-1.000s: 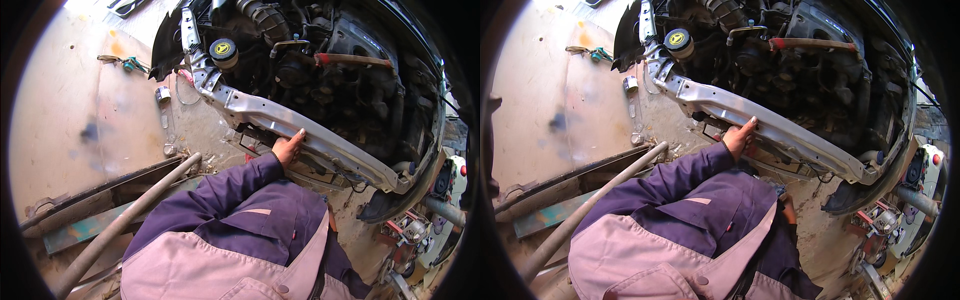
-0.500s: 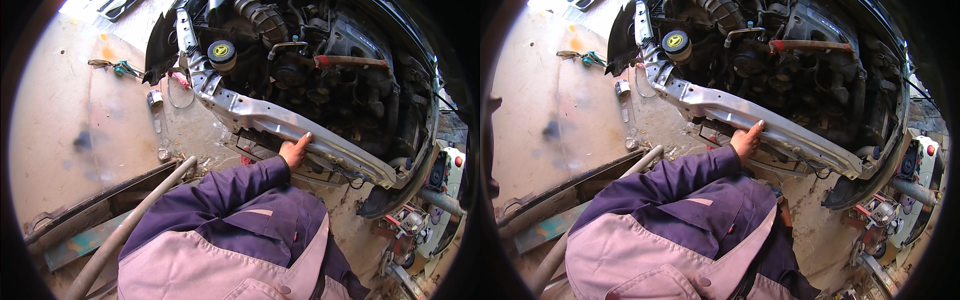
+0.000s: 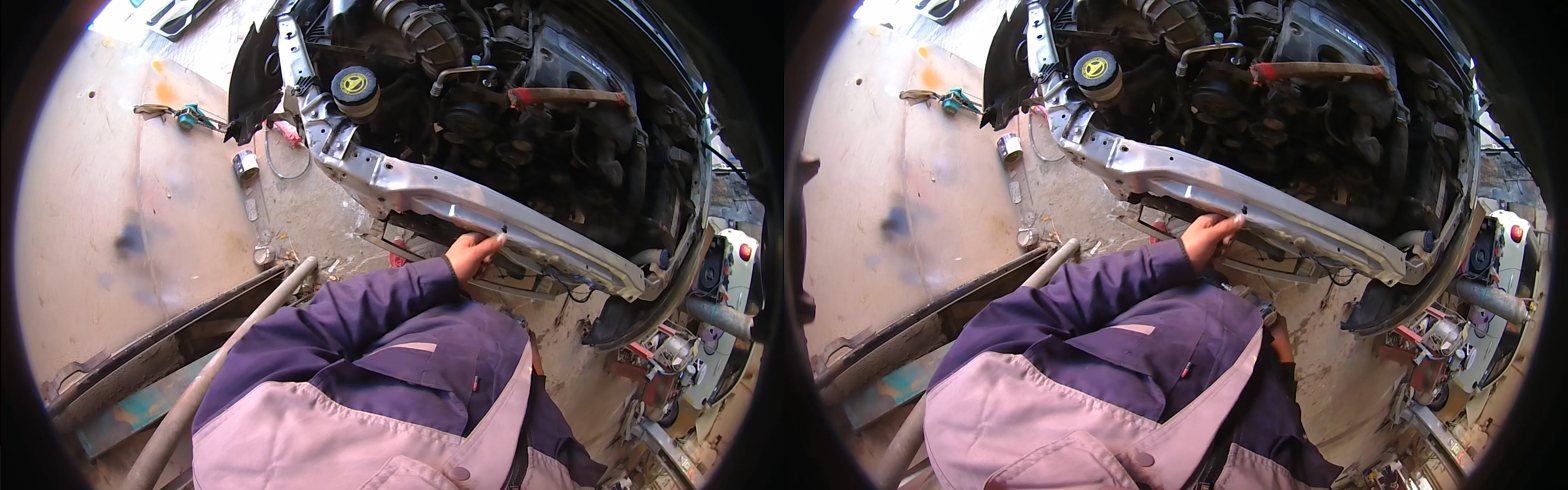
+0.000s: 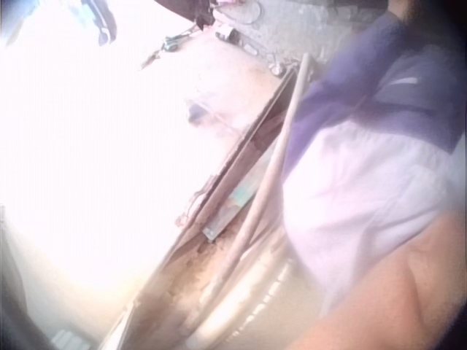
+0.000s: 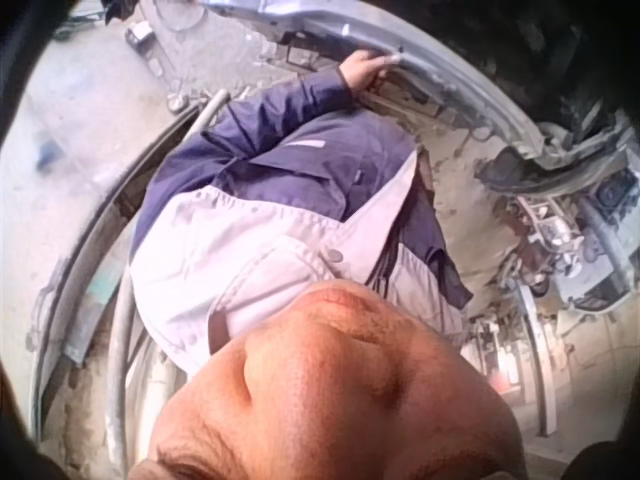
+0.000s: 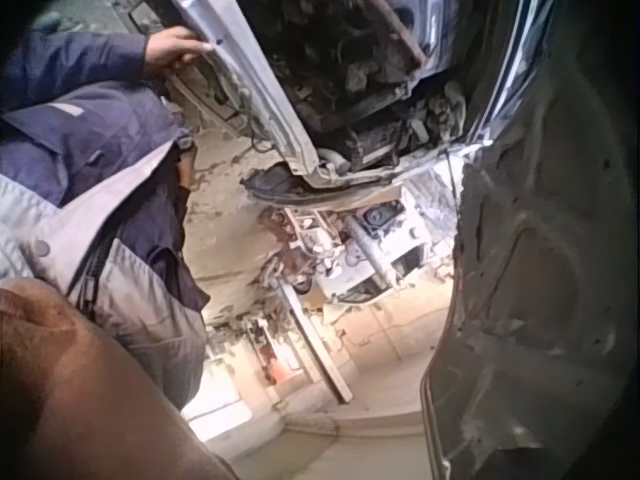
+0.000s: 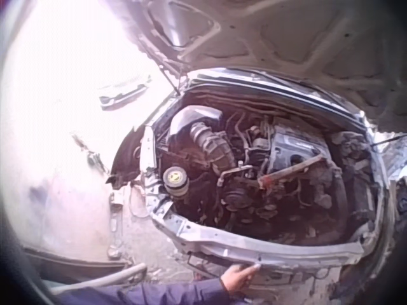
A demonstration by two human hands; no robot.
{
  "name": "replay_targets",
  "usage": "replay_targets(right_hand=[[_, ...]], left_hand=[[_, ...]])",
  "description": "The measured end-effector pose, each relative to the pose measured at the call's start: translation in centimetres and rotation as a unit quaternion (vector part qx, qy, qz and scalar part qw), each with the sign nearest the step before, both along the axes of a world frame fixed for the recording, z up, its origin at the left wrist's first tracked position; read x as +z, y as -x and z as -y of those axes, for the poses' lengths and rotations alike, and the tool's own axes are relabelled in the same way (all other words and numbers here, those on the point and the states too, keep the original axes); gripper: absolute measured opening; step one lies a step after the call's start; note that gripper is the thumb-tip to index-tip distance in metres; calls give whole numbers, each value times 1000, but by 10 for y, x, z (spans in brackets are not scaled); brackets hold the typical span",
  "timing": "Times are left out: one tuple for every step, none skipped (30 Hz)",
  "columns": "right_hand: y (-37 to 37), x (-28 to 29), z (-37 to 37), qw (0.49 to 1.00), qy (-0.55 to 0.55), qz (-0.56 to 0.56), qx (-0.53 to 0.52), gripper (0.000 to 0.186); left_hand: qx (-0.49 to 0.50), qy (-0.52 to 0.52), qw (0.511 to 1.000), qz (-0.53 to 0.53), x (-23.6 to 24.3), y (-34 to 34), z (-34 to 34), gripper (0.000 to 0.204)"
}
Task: The person positions a metal bumper bracket at the front of a car with the hood open, then uses a pneumatic impact wrench to drive multiple bolts into the bracket. The person repeatedly aligns and fastens the bracket to the vehicle frame.
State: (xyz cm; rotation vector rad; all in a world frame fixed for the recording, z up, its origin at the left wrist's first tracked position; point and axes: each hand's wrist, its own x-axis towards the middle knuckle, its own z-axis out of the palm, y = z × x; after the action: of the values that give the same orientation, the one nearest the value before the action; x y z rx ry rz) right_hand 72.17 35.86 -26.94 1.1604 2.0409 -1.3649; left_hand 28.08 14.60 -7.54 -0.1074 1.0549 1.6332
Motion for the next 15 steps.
replay_targets(right_hand=[[11,7,3,1000,-4,-6,4,44],[22,18,6,1000,-7,-17,8,44],[35,31,9,999,-11,-32,10,44],[49,47,13,999,-13,-50,11,45],[61,71,13,997,-15,-78,6,46],[72,95,13,994,-17,-105,3,47],[88,115,15,991,-19,-133,-1,49],[104,131,20,980,0,-201,-4,53],[119,146,23,983,3,-184,7,53],[131,163,23,986,-2,-163,24,52],[141,177,24,986,-23,-152,61,52],[148,189,26,987,-3,-159,37,51],[156,197,30,983,-34,-169,56,51],[162,203,33,979,-65,-180,76,51],[168,207,36,975,-108,-168,100,51]], left_hand=[[-28,-17,998,-46,-4,-1,10,33],[-82,7,995,-54,-9,2,23,29],[-61,-1,998,-31,-13,2,35,28],[-40,-9,999,-8,-16,-1,49,27],[-18,-16,1000,15,-19,-1,62,26],[-10,2,1000,5,-21,2,76,25],[-3,19,1000,-5,-21,5,88,24],[33,50,998,-1,-21,6,92,23],[28,53,998,-4,-18,9,103,17],[31,59,998,-2,-15,11,109,20],[36,60,998,6,-11,13,115,25],[40,48,998,4,-5,13,120,29],[16,66,998,-16,-1,14,124,29],[-5,73,997,-34,3,17,127,28],[-26,79,995,-51,6,19,130,29]])
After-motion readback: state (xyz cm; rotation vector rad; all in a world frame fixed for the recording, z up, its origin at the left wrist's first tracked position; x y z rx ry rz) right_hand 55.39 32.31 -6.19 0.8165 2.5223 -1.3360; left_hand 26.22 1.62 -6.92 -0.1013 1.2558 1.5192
